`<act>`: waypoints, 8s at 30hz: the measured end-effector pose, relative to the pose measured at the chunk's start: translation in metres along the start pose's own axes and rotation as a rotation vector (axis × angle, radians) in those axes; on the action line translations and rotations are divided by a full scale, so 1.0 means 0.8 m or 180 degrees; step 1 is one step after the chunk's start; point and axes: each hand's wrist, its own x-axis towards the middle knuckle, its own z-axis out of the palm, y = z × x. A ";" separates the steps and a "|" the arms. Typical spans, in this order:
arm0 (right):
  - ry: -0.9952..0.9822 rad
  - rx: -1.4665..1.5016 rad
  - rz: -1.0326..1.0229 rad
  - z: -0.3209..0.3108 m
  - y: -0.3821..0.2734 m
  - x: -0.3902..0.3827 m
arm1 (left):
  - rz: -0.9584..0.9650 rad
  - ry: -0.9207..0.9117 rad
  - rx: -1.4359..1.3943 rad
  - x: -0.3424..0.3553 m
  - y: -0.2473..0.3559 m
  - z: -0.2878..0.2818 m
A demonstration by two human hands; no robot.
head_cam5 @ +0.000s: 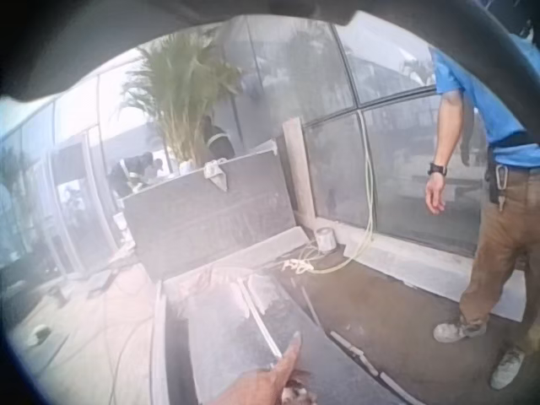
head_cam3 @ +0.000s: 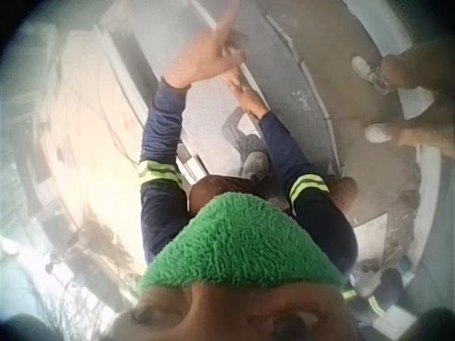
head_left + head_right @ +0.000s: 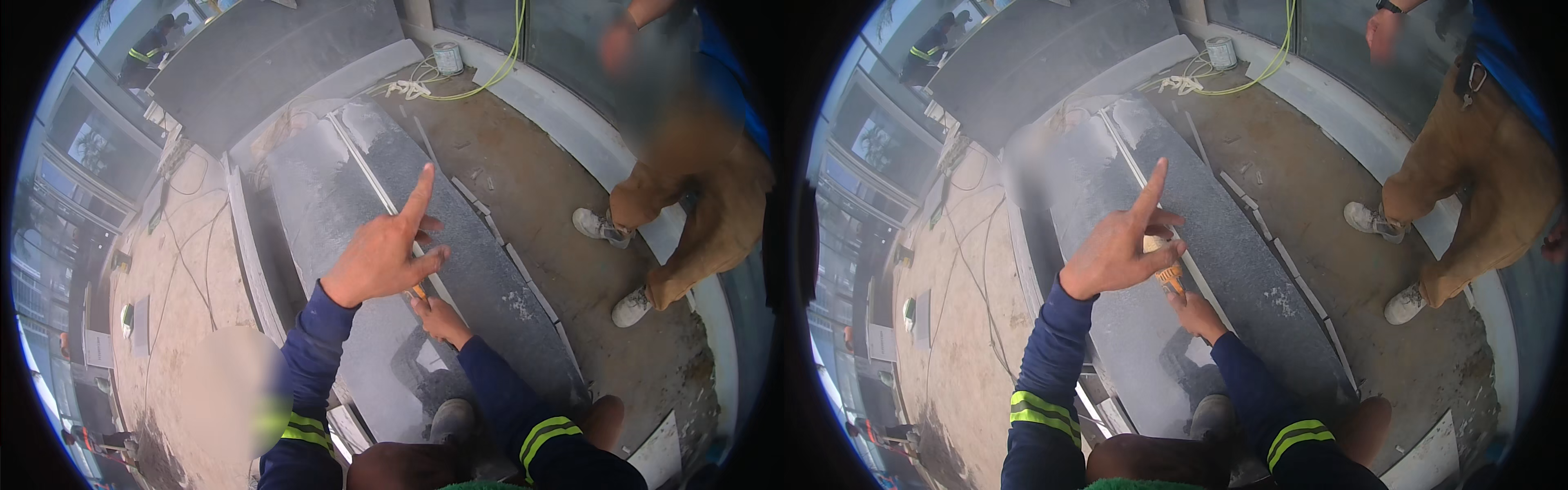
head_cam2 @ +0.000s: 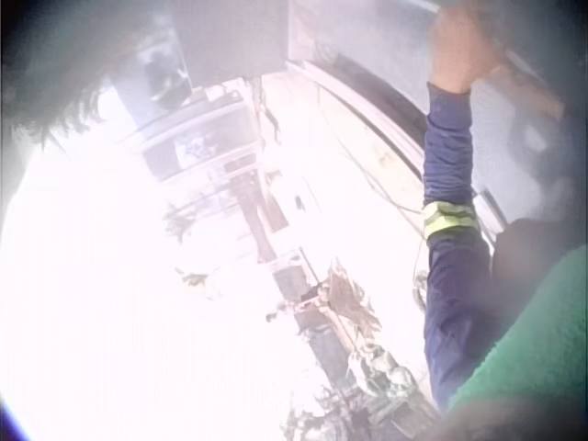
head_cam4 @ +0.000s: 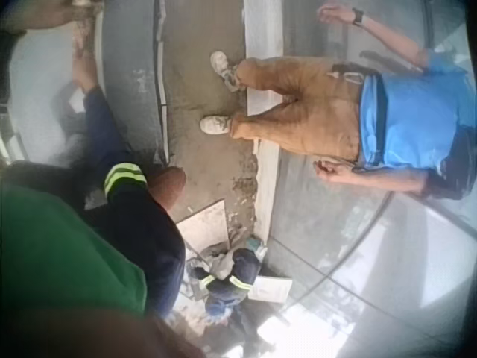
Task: The person uses an angle grinder to grind the edge of a large stone slab. The person holds the tool with both hands and moves it along the slab's edge, generating dust. Other workers are visible nearby.
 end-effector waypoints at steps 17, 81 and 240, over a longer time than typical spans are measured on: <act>-0.0155 0.0212 -0.0078 0.006 0.055 0.057 | 0.0853 -0.1376 -0.0453 -0.003 0.091 -0.059; -0.0034 0.0500 -0.0167 0.000 -0.014 0.001 | -0.0501 0.1231 0.1338 -0.117 -0.255 0.271; -0.0073 0.0190 -0.0071 -0.002 -0.003 0.000 | -0.0689 0.0903 0.1609 -0.117 -0.238 0.275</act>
